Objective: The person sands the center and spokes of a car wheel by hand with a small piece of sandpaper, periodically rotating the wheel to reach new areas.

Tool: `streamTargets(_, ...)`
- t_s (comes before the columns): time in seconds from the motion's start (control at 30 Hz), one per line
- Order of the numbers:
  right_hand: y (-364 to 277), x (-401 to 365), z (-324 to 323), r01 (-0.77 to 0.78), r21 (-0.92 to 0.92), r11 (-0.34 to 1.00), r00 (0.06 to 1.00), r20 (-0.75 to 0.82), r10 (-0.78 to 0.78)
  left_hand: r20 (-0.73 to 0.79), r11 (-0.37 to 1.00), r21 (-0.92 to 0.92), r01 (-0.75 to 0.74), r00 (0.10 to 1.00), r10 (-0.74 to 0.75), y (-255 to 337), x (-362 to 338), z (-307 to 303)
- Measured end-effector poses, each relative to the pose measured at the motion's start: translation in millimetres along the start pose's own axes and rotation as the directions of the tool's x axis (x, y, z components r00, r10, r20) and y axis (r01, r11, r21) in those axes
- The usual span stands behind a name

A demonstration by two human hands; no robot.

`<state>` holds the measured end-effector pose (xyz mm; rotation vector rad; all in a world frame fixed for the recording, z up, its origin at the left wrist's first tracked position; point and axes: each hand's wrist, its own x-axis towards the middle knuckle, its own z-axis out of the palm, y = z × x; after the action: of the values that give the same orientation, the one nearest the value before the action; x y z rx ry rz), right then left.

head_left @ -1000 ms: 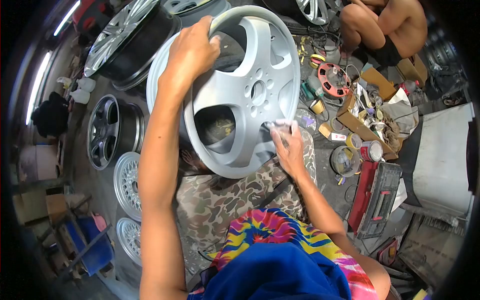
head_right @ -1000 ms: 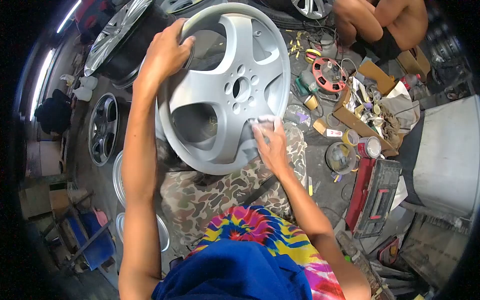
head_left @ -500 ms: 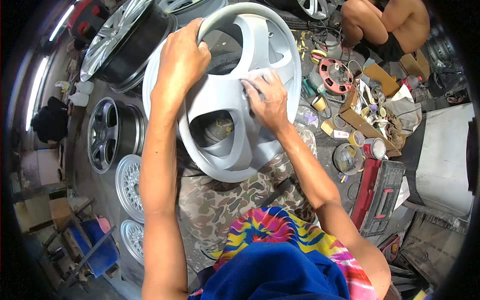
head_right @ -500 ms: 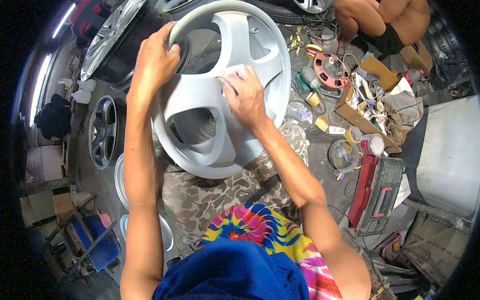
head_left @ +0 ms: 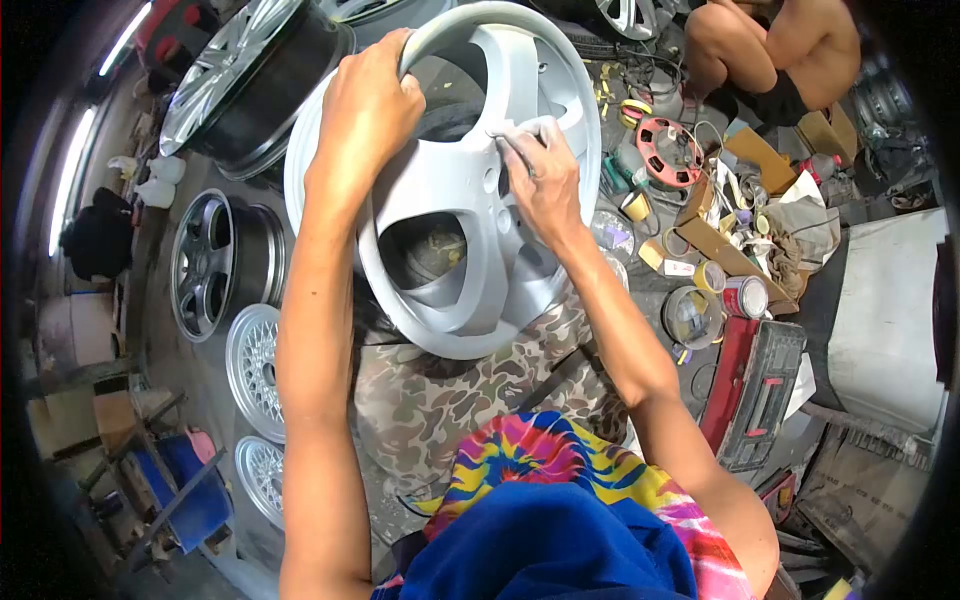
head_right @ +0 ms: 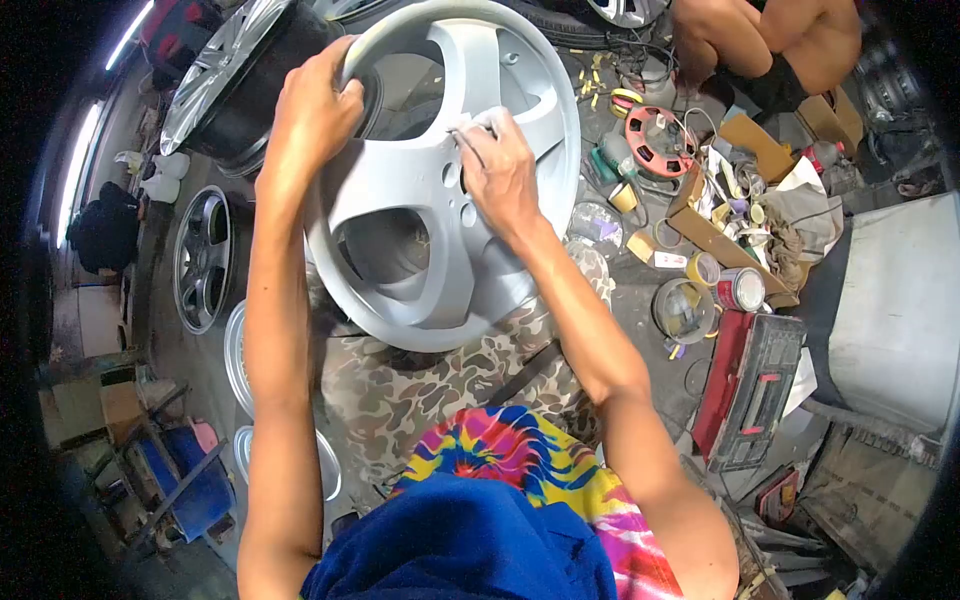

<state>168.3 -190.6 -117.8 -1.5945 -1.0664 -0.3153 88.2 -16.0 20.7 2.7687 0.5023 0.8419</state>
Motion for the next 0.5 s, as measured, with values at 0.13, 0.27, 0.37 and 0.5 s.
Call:
streamTargets(0.13,-8,-2,0,0.001,0.044,0.999,1.000,0.019,-0.001,-0.022,1.000,0.001,-0.007,1.000,0.007,-2,-2,3)
streamTargets(0.27,-4,-4,3,-0.011,0.042,0.999,0.999,-0.035,0.013,-0.042,0.999,0.010,-0.038,0.998,0.038,-3,-2,5)
streamTargets(0.37,-22,-11,4,-0.066,0.126,0.990,0.997,-0.036,0.071,-0.014,1.000,-0.010,-0.006,1.000,0.006,0,-5,1)
streamTargets(0.5,1,-8,2,-0.074,0.023,0.997,0.997,-0.036,0.074,-0.027,0.999,-0.016,-0.037,0.999,0.037,0,-1,1)
